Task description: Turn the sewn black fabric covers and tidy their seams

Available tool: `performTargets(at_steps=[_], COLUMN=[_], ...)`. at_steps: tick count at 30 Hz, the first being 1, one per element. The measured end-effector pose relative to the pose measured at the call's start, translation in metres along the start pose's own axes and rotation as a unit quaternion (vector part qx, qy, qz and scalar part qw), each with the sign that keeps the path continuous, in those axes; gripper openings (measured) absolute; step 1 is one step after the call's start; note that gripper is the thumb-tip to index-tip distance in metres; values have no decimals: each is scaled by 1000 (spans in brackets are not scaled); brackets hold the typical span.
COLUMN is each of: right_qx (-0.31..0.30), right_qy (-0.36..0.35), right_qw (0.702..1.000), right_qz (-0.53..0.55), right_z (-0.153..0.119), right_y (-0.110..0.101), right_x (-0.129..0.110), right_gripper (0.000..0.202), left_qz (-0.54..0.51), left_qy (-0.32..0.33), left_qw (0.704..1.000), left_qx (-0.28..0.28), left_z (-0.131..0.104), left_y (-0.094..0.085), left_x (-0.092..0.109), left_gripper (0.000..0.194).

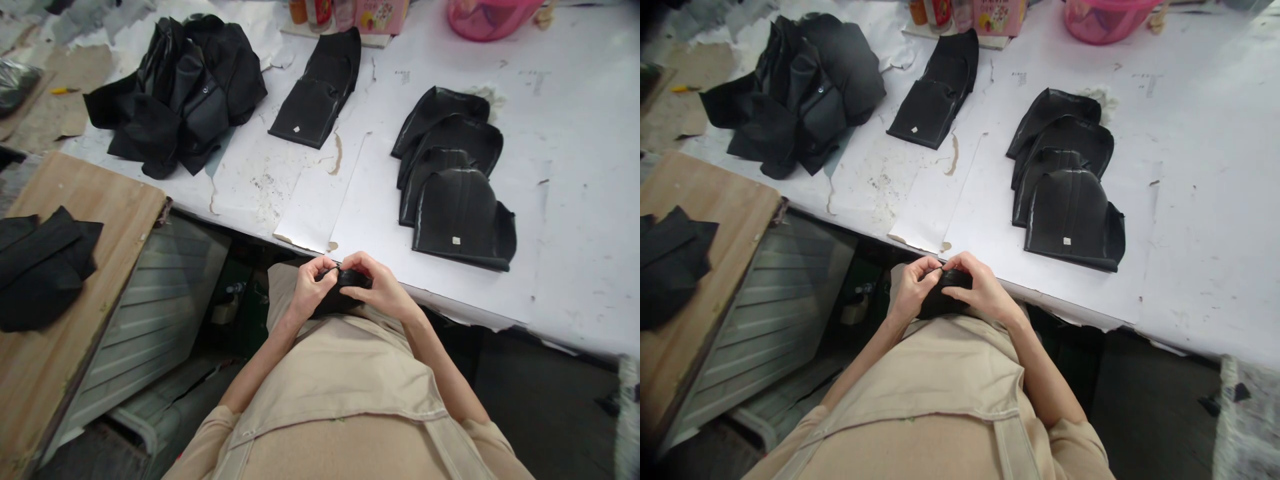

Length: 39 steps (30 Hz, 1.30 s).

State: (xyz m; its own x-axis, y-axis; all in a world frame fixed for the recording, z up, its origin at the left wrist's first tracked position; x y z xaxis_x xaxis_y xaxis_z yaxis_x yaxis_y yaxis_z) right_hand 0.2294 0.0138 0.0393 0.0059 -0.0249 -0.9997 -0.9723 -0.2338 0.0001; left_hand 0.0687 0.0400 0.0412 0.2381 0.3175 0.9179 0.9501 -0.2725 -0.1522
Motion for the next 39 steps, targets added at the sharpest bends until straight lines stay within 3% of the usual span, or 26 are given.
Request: performTargets(at_steps=[4, 10, 16, 33, 39], right_qx=[44, 89, 77, 91, 100], right_qy=[-1, 52, 83, 81, 73], right_qw=[999, 994, 991, 989, 989], right_qz=[-12, 32, 70, 88, 77], right_z=[2, 4, 2, 2, 4], right_y=[2, 6, 6, 7, 8], right_x=[3, 5, 6, 4, 3], right_gripper=[4, 10, 13, 16, 16], left_qz=[-4, -36, -11, -133, -137], left_qy=[9, 12, 19, -6, -22], left_qw=[1000, 999, 998, 987, 987], left_qx=[-6, -31, -52, -95, -83], left_z=[1, 1, -3, 0, 1], left_y=[0, -3, -5, -10, -11], left_x=[-3, -4, -3, -18, -19], left_gripper=[15, 21, 13, 25, 30])
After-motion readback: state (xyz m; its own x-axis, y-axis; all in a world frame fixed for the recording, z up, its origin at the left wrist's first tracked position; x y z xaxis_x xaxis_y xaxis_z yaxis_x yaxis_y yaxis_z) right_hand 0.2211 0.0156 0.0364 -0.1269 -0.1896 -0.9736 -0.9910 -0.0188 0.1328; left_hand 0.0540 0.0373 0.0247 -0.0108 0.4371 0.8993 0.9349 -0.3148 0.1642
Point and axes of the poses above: each hand's wrist, its own z-axis towards the middle knuckle, its own y-axis out of the palm, x = y × z, the point moved 3 cm from there along z, towards the middle knuckle, and after that the axes turned 3 degrees about -y, right-handed, at the moved point
